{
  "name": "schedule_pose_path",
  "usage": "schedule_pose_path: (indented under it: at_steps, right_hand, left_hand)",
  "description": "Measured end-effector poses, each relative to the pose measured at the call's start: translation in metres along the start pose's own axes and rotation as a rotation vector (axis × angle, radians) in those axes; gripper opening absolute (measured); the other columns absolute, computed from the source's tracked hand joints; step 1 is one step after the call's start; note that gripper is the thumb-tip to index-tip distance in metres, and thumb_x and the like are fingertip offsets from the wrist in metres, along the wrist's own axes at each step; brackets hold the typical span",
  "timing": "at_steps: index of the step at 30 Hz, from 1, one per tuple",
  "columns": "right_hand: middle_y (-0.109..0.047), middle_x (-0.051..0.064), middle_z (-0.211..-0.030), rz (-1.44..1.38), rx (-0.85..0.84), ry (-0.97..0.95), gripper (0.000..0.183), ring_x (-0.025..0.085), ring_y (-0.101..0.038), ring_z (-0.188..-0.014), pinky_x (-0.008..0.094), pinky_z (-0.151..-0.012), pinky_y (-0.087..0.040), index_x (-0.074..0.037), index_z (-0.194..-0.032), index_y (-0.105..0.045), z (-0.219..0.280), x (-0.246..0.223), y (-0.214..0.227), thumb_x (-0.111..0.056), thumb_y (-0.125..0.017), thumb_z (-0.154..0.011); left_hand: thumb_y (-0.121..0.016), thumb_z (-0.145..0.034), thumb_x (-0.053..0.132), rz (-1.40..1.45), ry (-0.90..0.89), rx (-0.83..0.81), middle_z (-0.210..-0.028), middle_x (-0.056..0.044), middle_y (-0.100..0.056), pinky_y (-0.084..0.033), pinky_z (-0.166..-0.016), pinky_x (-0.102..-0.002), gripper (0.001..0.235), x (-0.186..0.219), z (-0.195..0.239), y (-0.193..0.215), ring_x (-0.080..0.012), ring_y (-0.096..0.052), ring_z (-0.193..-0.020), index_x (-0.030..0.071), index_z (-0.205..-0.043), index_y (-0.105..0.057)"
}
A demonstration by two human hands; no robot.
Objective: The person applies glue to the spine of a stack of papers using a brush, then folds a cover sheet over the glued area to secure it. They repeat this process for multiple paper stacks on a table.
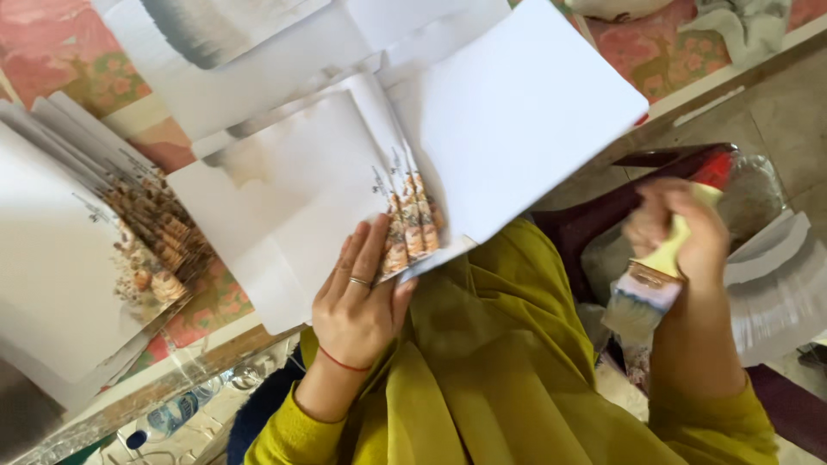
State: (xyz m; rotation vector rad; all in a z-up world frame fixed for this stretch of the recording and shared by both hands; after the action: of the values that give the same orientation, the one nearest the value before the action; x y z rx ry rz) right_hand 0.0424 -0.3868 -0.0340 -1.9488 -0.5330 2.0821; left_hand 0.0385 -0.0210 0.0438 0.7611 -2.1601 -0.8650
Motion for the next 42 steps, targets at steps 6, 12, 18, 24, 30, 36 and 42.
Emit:
schedule_pose_path:
  at_steps: [6, 12, 18, 24, 30, 36, 42]
  right_hand:
    - [-0.059, 0.006, -0.076, 0.597, -0.102, -0.155, 0.03, 0.021, -0.052, -0.063, 0.035, -0.055, -0.042, -0.01, -0.122, -0.056, -0.063, -0.009, -0.122, -0.022, -0.043, -0.097]
    - [-0.067, 0.023, -0.101, 1.31, -0.212, -0.386, 0.047, 0.042, -0.066, -0.094, 0.056, -0.08, -0.054, -0.008, -0.138, -0.046, -0.072, -0.021, -0.223, -0.027, -0.044, -0.094]
    - [-0.064, 0.018, -0.112, 1.438, -0.11, -0.187, 0.051, 0.038, -0.064, -0.094, 0.053, -0.08, -0.052, -0.018, -0.139, -0.045, -0.06, -0.015, -0.208, -0.024, -0.049, -0.089]
    - [-0.068, 0.023, -0.095, 1.563, -0.264, -0.204, 0.041, 0.042, -0.067, -0.079, 0.05, -0.066, -0.056, 0.002, -0.123, -0.056, -0.058, -0.004, -0.222, -0.013, -0.056, -0.085]
    - [-0.061, 0.017, -0.105, 1.788, -0.324, -0.212, 0.063, 0.039, -0.067, -0.079, 0.049, -0.067, -0.057, -0.005, -0.143, -0.036, -0.046, 0.026, -0.213, -0.025, -0.052, -0.085]
    - [-0.059, 0.013, -0.109, 1.716, -0.361, -0.294, 0.068, 0.043, -0.062, -0.077, 0.055, -0.056, -0.051, -0.005, -0.147, -0.025, -0.05, 0.035, -0.205, -0.025, -0.052, -0.087]
    - [-0.059, 0.019, -0.123, 1.414, -0.335, -0.621, 0.066, 0.035, -0.065, -0.094, 0.046, -0.081, -0.049, -0.011, -0.151, -0.024, -0.065, 0.005, -0.217, -0.018, -0.047, -0.09]
  left_hand:
    - [-0.06, -0.09, 0.038, -0.129, -0.067, 0.077, -0.124, -0.012, -0.064, -0.052, -0.092, -0.04, 0.036, 0.005, 0.004, -0.009, -0.0344, -0.065, -0.105, 0.005, -0.085, -0.072]
    - [-0.064, -0.083, 0.005, 0.087, 0.081, 0.08, -0.113, -0.017, -0.068, -0.057, -0.081, -0.041, 0.013, -0.007, -0.003, 0.004, -0.0384, -0.068, -0.095, 0.003, -0.075, -0.074]
    - [-0.059, -0.088, 0.003, 0.327, 0.266, 0.111, -0.123, -0.016, -0.063, -0.055, -0.087, -0.041, 0.019, -0.021, 0.015, 0.004, -0.0359, -0.065, -0.105, 0.002, -0.103, -0.07]
    - [-0.046, -0.094, 0.011, 0.376, 0.414, 0.285, -0.122, -0.016, -0.063, -0.046, -0.08, -0.036, 0.031, -0.054, 0.064, -0.005, -0.0248, -0.054, -0.087, 0.003, -0.115, -0.067]
    - [-0.052, -0.092, 0.008, -0.003, 0.335, 0.51, -0.111, -0.021, -0.065, -0.047, -0.064, -0.035, 0.024, -0.053, 0.082, 0.046, -0.0277, -0.053, -0.065, -0.003, -0.108, -0.067]
    - [-0.049, -0.098, -0.01, 0.04, -0.132, 0.611, -0.115, -0.029, -0.054, -0.065, -0.088, -0.046, 0.02, -0.04, 0.039, 0.062, -0.0427, -0.063, -0.103, -0.018, -0.117, -0.047]
    - [-0.064, -0.092, 0.029, 0.236, -0.118, 0.142, -0.126, -0.023, -0.056, -0.05, -0.107, -0.039, 0.054, -0.018, 0.022, 0.028, -0.036, -0.054, -0.122, -0.01, -0.125, -0.047]
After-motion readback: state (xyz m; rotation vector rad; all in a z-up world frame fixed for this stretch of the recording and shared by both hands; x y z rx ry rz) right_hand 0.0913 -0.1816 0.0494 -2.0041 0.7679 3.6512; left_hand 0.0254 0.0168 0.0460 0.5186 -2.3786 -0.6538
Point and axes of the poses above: each hand's wrist, its own z-axis away from the middle knuckle, its own y-axis out of the back of the hand, x = y × z, the point moved 5 cm from there along -z, towards the middle knuckle
